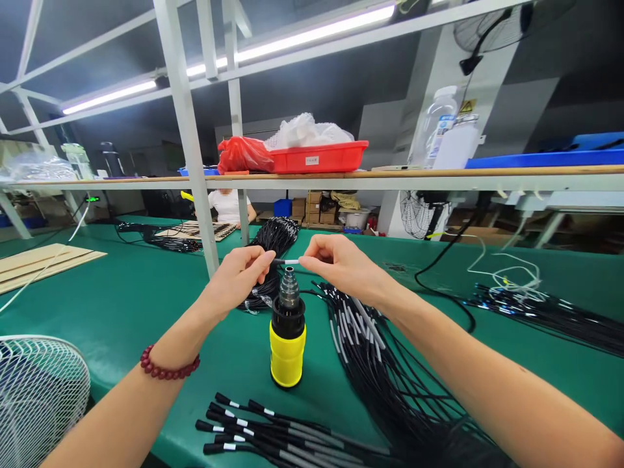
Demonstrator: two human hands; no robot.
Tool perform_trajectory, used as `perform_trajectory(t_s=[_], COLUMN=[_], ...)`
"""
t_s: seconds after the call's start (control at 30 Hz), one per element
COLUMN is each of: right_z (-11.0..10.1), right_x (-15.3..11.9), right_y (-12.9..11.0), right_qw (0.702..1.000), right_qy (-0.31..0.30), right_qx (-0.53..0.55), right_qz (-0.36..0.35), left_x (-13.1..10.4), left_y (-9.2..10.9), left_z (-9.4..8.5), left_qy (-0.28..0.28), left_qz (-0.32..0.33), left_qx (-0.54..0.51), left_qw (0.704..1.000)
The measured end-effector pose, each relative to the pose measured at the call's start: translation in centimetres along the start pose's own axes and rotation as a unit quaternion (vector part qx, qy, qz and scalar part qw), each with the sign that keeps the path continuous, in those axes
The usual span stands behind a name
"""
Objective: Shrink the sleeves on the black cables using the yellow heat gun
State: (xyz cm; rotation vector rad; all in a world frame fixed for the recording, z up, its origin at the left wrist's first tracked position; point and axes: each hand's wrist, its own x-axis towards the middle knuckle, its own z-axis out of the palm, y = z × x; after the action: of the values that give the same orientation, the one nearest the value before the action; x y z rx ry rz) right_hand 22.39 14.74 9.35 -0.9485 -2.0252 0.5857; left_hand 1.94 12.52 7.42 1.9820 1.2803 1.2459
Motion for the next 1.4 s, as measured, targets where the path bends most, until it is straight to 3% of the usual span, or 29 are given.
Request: perform_trajectory(t_s=[0.37,0.87,1.17,1.4], right_z=[0.5,0.2,0.1,0.1], right_x=[0.6,0.4,0.1,0.3], right_y=[1.4,2.1,1.8,1.9], right_qw=[0.999,0.997,0.998,0.998], right_qy=[0.006,-0.011,0.008,0.015], right_qx=[-0.028,-0.071,-0.061,-0.064], right_qz=[0.021,0.007,-0.020,-0.011], left_x=[0.5,0.4,0.8,0.8], left_y=[-1.0,-1.3,-1.8,-1.6], left_z=[0.7,0.5,0.4,0.6], left_qy=[0.001,-0.002,-0.014,-0.001], left_qz=[-0.031,-0.019,-0.036,-0.017], left_qx=[-0.025,-0.041,0.061,0.037], left_qw=[0.999,0.999,0.997,0.999])
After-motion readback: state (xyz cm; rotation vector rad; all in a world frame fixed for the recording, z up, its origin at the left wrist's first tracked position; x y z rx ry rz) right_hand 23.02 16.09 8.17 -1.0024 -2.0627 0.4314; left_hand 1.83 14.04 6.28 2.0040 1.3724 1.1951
